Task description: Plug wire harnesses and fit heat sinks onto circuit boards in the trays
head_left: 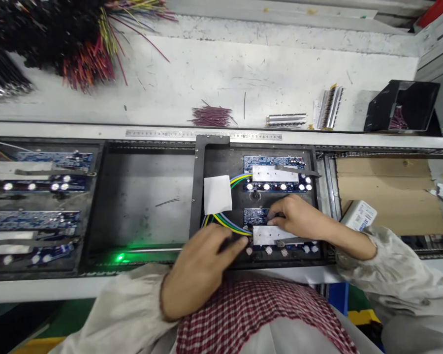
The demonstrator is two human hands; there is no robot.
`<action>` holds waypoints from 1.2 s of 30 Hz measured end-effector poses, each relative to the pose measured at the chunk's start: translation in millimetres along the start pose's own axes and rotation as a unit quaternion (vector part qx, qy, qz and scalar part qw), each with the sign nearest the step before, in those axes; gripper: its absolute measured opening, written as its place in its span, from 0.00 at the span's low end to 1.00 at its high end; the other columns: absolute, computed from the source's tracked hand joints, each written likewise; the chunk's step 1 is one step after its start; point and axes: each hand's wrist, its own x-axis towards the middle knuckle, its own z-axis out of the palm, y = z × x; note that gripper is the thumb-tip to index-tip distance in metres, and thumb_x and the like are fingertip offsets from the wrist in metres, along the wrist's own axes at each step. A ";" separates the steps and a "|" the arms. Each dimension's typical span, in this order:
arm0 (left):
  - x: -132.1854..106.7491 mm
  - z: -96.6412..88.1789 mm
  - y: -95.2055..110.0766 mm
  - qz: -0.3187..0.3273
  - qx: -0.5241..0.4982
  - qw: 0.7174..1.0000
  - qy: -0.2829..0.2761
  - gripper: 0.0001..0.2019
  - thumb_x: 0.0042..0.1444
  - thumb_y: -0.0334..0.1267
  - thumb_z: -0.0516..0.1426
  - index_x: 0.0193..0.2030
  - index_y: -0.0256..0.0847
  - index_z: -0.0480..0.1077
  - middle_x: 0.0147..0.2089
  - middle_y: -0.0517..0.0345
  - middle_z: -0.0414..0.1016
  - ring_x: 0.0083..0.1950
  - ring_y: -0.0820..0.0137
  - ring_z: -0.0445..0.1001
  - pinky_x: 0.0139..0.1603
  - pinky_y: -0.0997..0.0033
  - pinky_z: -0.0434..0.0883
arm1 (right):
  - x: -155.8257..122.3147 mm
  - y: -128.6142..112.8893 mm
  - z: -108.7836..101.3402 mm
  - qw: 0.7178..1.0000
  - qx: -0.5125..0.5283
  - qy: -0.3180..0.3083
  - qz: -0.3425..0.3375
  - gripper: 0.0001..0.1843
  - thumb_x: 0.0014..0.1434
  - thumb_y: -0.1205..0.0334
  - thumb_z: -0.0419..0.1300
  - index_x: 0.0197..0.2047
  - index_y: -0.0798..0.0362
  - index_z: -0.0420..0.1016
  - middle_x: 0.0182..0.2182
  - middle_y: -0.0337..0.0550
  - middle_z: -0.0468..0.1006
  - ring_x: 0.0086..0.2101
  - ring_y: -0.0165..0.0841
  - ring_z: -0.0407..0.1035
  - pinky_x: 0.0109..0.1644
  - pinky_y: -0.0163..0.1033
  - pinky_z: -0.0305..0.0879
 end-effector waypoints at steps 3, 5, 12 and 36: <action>-12.5 -3.3 -9.3 -0.147 0.040 0.986 0.073 0.27 0.57 0.27 0.50 0.63 0.47 0.55 0.51 0.48 0.62 0.52 0.63 0.63 0.52 0.59 0.68 | -1.7 -1.0 -2.8 0.998 -0.055 -0.018 -0.036 0.13 0.52 0.72 0.56 0.36 0.51 0.80 0.34 0.44 0.80 0.36 0.37 0.73 0.40 0.38 0.64; -17.5 3.6 -15.4 -0.218 0.056 0.971 0.084 0.33 0.57 0.34 0.53 0.68 0.43 0.43 0.58 0.42 0.55 0.59 0.55 0.58 0.57 0.50 0.64 | -11.8 2.7 -7.3 0.995 -0.075 -0.002 -0.060 0.15 0.52 0.72 0.55 0.39 0.51 0.79 0.37 0.46 0.79 0.38 0.38 0.73 0.42 0.39 0.64; -22.3 27.0 -24.1 -0.265 0.063 0.960 0.072 0.34 0.56 0.36 0.51 0.67 0.31 0.42 0.66 0.35 0.47 0.67 0.51 0.48 0.64 0.46 0.55 | -98.2 69.0 5.5 0.957 -0.059 0.247 0.143 0.30 0.56 0.37 0.46 0.27 0.55 0.74 0.23 0.49 0.75 0.24 0.39 0.68 0.28 0.41 0.61; -116.2 -59.6 -112.3 -0.441 0.289 0.849 0.038 0.35 0.49 0.28 0.53 0.65 0.47 0.53 0.71 0.42 0.38 0.70 0.46 0.30 0.64 0.35 0.36 | 28.9 -20.2 94.1 0.967 0.253 -0.014 0.006 0.31 0.51 0.32 0.48 0.18 0.53 0.62 0.13 0.38 0.65 0.14 0.28 0.59 0.18 0.34 0.52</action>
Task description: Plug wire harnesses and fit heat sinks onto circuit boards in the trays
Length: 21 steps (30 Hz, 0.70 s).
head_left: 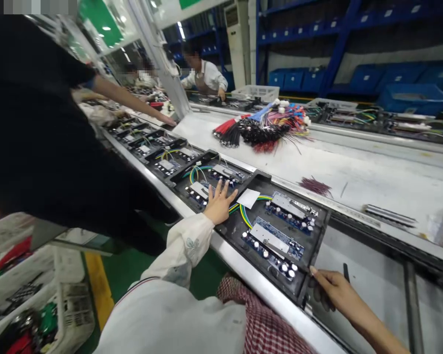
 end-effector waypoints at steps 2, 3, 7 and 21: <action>-0.5 -0.6 -3.8 -0.006 0.007 1.000 0.004 0.35 0.49 0.28 0.53 0.65 0.47 0.54 0.71 0.42 0.39 0.70 0.47 0.30 0.64 0.35 0.35 | 4.2 -1.0 3.9 1.000 0.010 0.004 -0.007 0.29 0.51 0.33 0.49 0.18 0.52 0.60 0.12 0.36 0.63 0.14 0.27 0.57 0.18 0.33 0.51; -1.0 -1.1 -5.3 -0.008 0.009 1.000 0.005 0.35 0.49 0.27 0.53 0.65 0.47 0.54 0.71 0.42 0.39 0.70 0.46 0.31 0.64 0.35 0.35 | 5.6 -1.5 5.4 1.000 0.015 0.007 -0.010 0.29 0.51 0.33 0.50 0.19 0.52 0.59 0.12 0.35 0.61 0.14 0.26 0.56 0.18 0.33 0.51; -3.6 -3.9 -8.3 -0.014 0.012 1.000 0.005 0.35 0.49 0.28 0.54 0.65 0.49 0.54 0.71 0.42 0.40 0.70 0.46 0.32 0.63 0.34 0.35 | 9.4 -1.9 9.5 0.999 0.032 0.001 -0.004 0.28 0.49 0.34 0.52 0.19 0.51 0.57 0.11 0.34 0.61 0.13 0.26 0.55 0.17 0.33 0.48; -3.5 -11.0 -3.4 -0.045 0.056 0.997 -0.024 0.35 0.48 0.27 0.54 0.65 0.48 0.54 0.71 0.45 0.40 0.71 0.47 0.33 0.64 0.33 0.36 | 8.1 -20.2 19.9 0.998 0.037 0.050 0.002 0.29 0.48 0.31 0.47 0.20 0.50 0.56 0.12 0.33 0.57 0.13 0.25 0.51 0.15 0.33 0.43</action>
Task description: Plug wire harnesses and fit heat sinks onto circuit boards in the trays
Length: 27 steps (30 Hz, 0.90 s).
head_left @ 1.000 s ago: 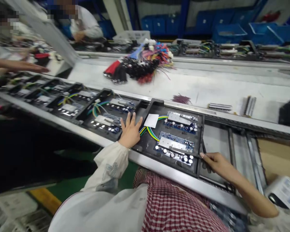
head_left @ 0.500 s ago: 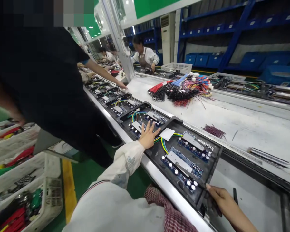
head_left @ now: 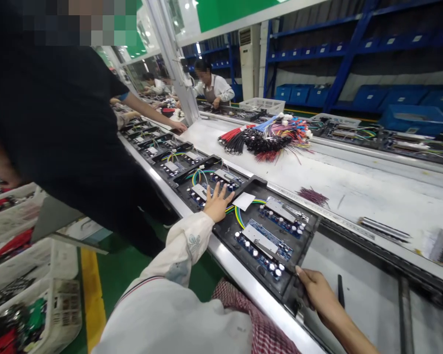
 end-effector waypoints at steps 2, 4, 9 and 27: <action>-1.4 -12.1 7.8 -0.005 0.017 1.000 -0.013 0.34 0.49 0.26 0.52 0.65 0.47 0.55 0.70 0.44 0.43 0.70 0.46 0.37 0.63 0.32 0.38 | 1.1 -4.5 1.5 0.999 -0.036 -0.006 -0.030 0.28 0.54 0.33 0.42 0.20 0.50 0.55 0.13 0.34 0.57 0.13 0.25 0.51 0.16 0.33 0.46; 0.7 -33.7 29.5 0.014 0.034 0.999 0.017 0.30 0.52 0.27 0.51 0.63 0.46 0.59 0.69 0.42 0.47 0.69 0.44 0.42 0.62 0.30 0.39 | 1.2 -8.0 3.1 0.997 -0.064 -0.010 -0.048 0.27 0.59 0.39 0.38 0.20 0.50 0.54 0.13 0.35 0.58 0.14 0.25 0.53 0.17 0.33 0.49; 14.5 -105.8 147.1 0.394 -0.029 0.901 0.181 0.20 0.58 0.32 0.47 0.57 0.42 0.65 0.66 0.48 0.56 0.66 0.59 0.56 0.69 0.48 0.42 | -7.5 -8.6 -17.0 0.998 -0.043 0.021 -0.044 0.24 0.59 0.49 0.53 0.16 0.54 0.61 0.12 0.34 0.61 0.17 0.24 0.58 0.22 0.30 0.52; -176.1 -24.9 433.4 0.941 -0.137 0.241 0.194 0.12 0.60 0.39 0.50 0.36 0.41 0.74 0.47 0.49 0.74 0.47 0.69 0.72 0.50 0.68 0.67 | -245.7 215.4 -281.6 0.741 0.022 0.591 0.318 0.15 0.62 0.54 0.55 0.40 0.59 0.71 0.35 0.42 0.74 0.33 0.29 0.70 0.38 0.40 0.69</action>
